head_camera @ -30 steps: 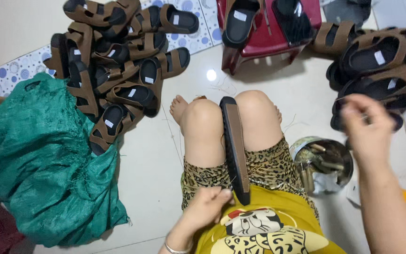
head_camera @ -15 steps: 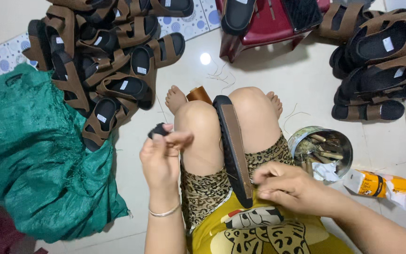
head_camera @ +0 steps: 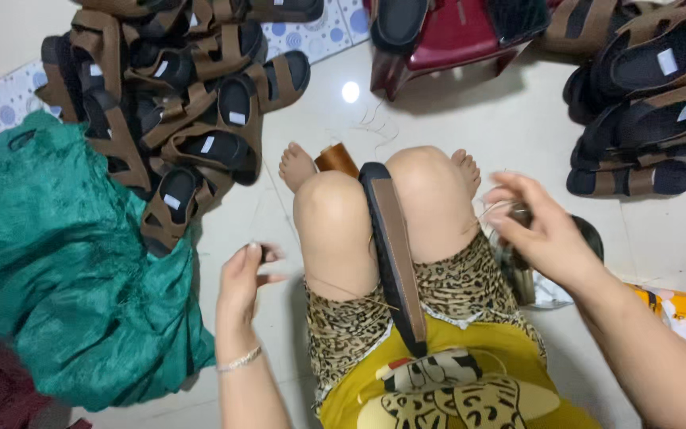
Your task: The person sits on the floor and sews the sole of a brown sandal using a needle and thread. They repeatedly pull the thread through the sole, adjust the sandal, and occasionally place it on a nearby red chair before continuing the stitching.
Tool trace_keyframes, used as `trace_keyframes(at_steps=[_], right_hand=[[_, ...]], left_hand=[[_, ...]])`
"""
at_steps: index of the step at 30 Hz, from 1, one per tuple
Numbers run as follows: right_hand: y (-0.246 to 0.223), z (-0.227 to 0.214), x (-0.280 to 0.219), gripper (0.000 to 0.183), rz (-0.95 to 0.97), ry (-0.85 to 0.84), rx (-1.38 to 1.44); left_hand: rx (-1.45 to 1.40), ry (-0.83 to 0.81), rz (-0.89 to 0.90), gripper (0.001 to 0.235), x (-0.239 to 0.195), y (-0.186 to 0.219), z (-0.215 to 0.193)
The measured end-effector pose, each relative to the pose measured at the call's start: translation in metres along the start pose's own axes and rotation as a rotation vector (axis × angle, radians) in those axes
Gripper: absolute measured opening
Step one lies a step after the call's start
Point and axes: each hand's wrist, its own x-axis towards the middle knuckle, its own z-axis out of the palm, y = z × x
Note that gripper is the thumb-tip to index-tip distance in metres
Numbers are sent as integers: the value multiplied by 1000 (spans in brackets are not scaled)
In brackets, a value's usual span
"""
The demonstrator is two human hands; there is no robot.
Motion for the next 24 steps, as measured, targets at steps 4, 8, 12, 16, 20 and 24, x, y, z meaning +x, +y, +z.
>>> trace_keyframes(at_steps=[4, 8, 12, 16, 20, 24], right_hand=[[3, -5, -40, 58, -190, -196, -531], [10, 13, -56, 56, -479, -579, -694], [4, 21, -58, 49, -636, -511, -715], [2, 25, -55, 44, -635, -497, -688], [1, 26, -53, 45, -612, -516, -767], [-8, 25, -59, 53, -552, -528, -1004]], left_hand=[[1481, 383, 513, 43, -25, -17, -37], [919, 49, 520, 44, -100, -8, 79], [984, -620, 850, 74, -108, -19, 92], [1188, -753, 756, 93, -104, -25, 92], [1202, -763, 742, 96, -102, -28, 91], [1230, -739, 768, 99, -99, -38, 90]])
